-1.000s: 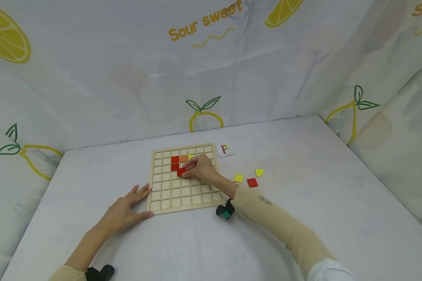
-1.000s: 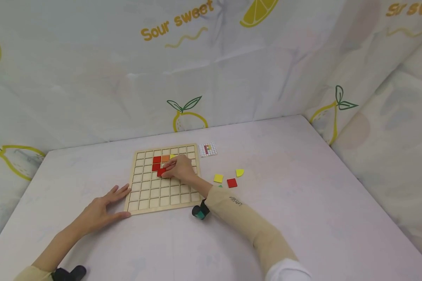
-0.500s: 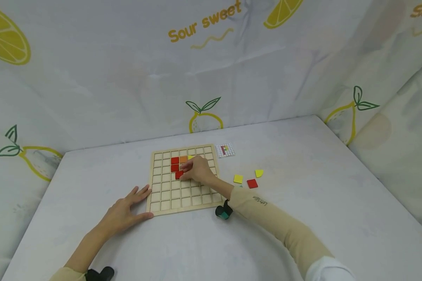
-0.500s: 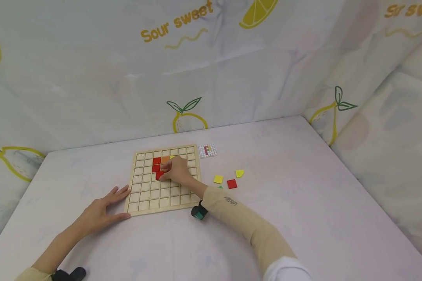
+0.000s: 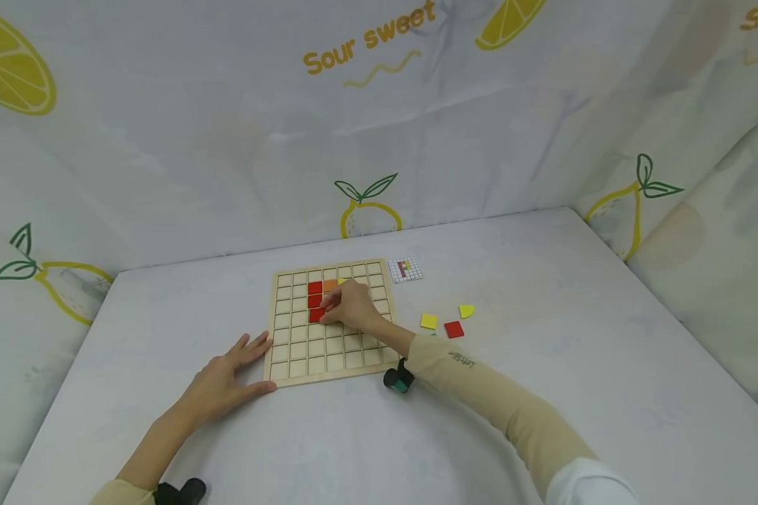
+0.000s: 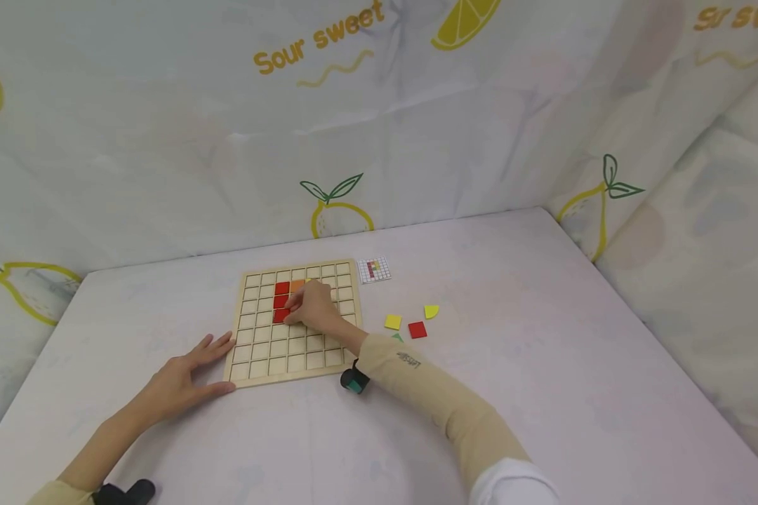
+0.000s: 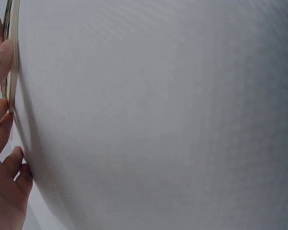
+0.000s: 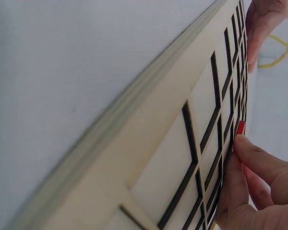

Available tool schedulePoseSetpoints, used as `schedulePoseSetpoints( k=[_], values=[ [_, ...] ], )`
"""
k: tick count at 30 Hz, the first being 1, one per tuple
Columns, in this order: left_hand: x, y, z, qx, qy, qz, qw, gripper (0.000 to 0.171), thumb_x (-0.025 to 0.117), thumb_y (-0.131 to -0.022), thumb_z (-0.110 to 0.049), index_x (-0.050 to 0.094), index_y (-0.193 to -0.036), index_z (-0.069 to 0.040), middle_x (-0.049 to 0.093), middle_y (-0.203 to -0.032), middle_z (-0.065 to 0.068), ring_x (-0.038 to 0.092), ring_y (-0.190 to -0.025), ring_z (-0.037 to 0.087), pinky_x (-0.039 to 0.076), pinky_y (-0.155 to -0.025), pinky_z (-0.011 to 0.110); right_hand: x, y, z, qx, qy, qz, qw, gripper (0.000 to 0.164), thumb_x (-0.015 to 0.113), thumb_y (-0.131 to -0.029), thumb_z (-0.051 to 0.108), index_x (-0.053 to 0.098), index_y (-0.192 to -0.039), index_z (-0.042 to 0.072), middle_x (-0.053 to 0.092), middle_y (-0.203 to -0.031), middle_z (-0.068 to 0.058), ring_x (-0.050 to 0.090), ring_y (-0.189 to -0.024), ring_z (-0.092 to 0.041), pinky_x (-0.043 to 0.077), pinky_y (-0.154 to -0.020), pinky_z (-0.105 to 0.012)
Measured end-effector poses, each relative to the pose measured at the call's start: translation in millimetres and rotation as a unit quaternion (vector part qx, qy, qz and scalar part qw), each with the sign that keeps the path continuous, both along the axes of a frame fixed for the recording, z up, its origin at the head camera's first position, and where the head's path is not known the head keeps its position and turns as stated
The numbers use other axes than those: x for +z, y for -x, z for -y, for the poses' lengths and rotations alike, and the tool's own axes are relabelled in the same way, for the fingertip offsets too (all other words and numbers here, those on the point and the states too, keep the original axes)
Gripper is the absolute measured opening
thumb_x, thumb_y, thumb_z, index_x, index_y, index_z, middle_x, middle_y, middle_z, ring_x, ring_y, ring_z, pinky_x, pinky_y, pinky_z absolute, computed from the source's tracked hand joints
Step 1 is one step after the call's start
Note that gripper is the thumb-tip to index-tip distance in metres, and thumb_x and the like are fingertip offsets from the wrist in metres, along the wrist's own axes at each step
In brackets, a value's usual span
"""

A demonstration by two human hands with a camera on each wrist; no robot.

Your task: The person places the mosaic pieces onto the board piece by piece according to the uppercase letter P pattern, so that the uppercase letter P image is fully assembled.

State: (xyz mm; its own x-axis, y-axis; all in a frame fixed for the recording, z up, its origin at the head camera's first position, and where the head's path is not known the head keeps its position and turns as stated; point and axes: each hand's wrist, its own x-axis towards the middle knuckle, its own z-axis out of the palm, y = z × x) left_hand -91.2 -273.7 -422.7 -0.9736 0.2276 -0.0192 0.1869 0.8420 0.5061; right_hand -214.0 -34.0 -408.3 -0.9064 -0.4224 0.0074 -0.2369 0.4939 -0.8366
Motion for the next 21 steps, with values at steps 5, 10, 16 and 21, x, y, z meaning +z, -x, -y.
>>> schedulePoseSetpoints(
  k=[5,10,16,21],
  values=[
    [-0.3,-0.1,0.5,0.003,-0.001,0.006,1.0000,0.077,0.075,-0.077,-0.049,0.050,-0.141,-0.013,0.039,-0.149,0.008,0.032,-0.134,0.047,0.034,-0.091,0.073,-0.6,0.4,3.1,-0.003,-0.003,0.005,1.000,0.014,0.083,-0.072,0.003,0.074,-0.083,-0.001,0.071,-0.074,-0.008,0.065,-0.065,-0.012,0.051,-0.069,-0.020],
    [0.3,0.7,0.7,0.000,0.002,0.004,1.0000,0.077,0.075,-0.078,-0.048,0.050,-0.141,-0.013,0.040,-0.149,0.007,0.032,-0.135,0.046,0.033,-0.091,0.073,1.5,-0.3,2.6,-0.004,0.002,0.006,1.000,0.016,0.083,-0.071,0.001,0.074,-0.084,-0.002,0.071,-0.075,-0.009,0.064,-0.066,-0.012,0.051,-0.071,-0.020],
    [1.6,0.0,0.3,-0.005,0.003,-0.003,1.0000,0.076,0.075,-0.077,-0.048,0.050,-0.140,-0.013,0.041,-0.148,0.006,0.032,-0.136,0.044,0.033,-0.092,0.072,3.6,-0.5,-3.7,0.007,0.025,0.004,1.000,0.017,0.081,-0.073,-0.001,0.073,-0.088,-0.004,0.072,-0.080,-0.012,0.067,-0.070,-0.017,0.052,-0.071,-0.021],
    [2.3,-1.2,-0.2,-0.006,-0.001,-0.006,1.0000,0.076,0.076,-0.077,-0.047,0.051,-0.140,-0.013,0.042,-0.148,0.005,0.033,-0.135,0.044,0.033,-0.092,0.072,6.9,-0.4,-19.9,0.002,0.049,0.028,0.998,0.019,0.078,-0.076,0.000,0.073,-0.094,-0.003,0.072,-0.086,-0.012,0.066,-0.076,-0.017,0.052,-0.071,-0.021]
  ],
)
